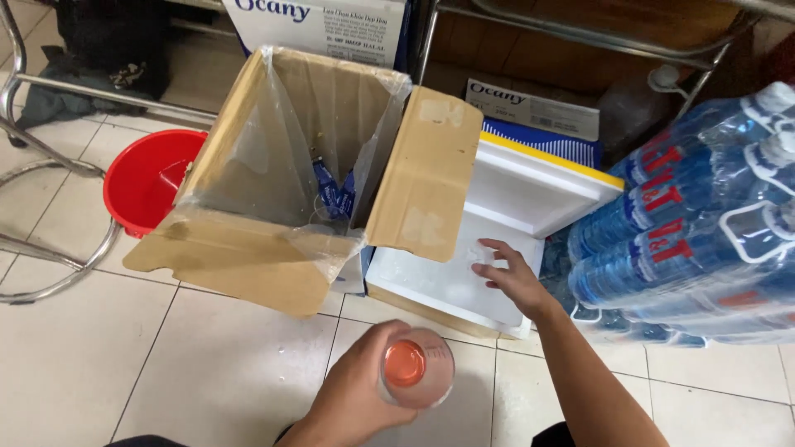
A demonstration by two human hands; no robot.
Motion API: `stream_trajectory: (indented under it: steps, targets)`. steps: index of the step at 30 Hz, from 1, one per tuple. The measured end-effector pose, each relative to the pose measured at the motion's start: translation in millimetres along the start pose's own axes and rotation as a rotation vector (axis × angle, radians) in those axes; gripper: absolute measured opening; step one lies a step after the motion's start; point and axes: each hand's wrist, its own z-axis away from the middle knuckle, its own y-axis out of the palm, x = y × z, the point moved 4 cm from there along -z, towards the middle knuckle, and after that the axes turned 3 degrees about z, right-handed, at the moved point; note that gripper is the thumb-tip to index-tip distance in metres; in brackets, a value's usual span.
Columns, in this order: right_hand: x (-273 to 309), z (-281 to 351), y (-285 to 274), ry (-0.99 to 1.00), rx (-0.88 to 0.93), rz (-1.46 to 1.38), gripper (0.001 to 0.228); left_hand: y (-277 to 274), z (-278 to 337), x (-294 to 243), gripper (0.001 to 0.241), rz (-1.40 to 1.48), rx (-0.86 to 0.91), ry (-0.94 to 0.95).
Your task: The person retrieves ice from a cooler and adds it to a glass containing a pink liquid. They then pour a clear liquid from a Torani bottle into the glass. Finally, they slice a lime on a cutting board, squeeze the juice into the glass, and shake the mixture.
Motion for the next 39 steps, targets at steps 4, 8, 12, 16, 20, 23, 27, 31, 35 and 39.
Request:
stream_trajectory:
  steps: [4,8,12,16,20,23,27,31,35,39]
  targets:
    - [-7,19,-18,-0.034,-0.105,-0.211,0.055,11,-22,9,0.098,0.038,-0.082,0.2]
    - [12,59,-31,-0.257,-0.173,-0.363,0.058,19,-38,-4,0.094,0.109,-0.098,0.241]
    - [38,99,-32,-0.512,-0.185,-0.349,0.066,24,-46,-26,0.095,0.352,-0.032,0.197]
    - [34,107,-32,-0.727,-0.271,-0.259,0.07,23,-54,-42,0.097,0.303,-0.005,0.235]
    - [39,117,-30,-0.914,-0.342,-0.096,0.075,25,-60,-43,0.097,0.35,-0.024,0.303]
    - [41,122,-32,-1.013,-0.444,0.025,0.073,26,-63,-44,0.098,0.345,-0.015,0.286]
    - [42,121,-33,-1.133,-0.513,0.087,0.071,28,-66,-46,0.098,0.347,0.003,0.271]
    - [40,117,-34,-1.08,-0.52,0.13,0.073,28,-68,-49,0.097,0.301,-0.02,0.304]
    - [40,113,-32,-1.049,-0.436,0.012,0.072,26,-66,-51,0.095,0.384,-0.001,0.288]
    - [36,109,-32,-1.044,-0.366,-0.066,0.075,23,-64,-54,0.096,0.356,0.008,0.262]
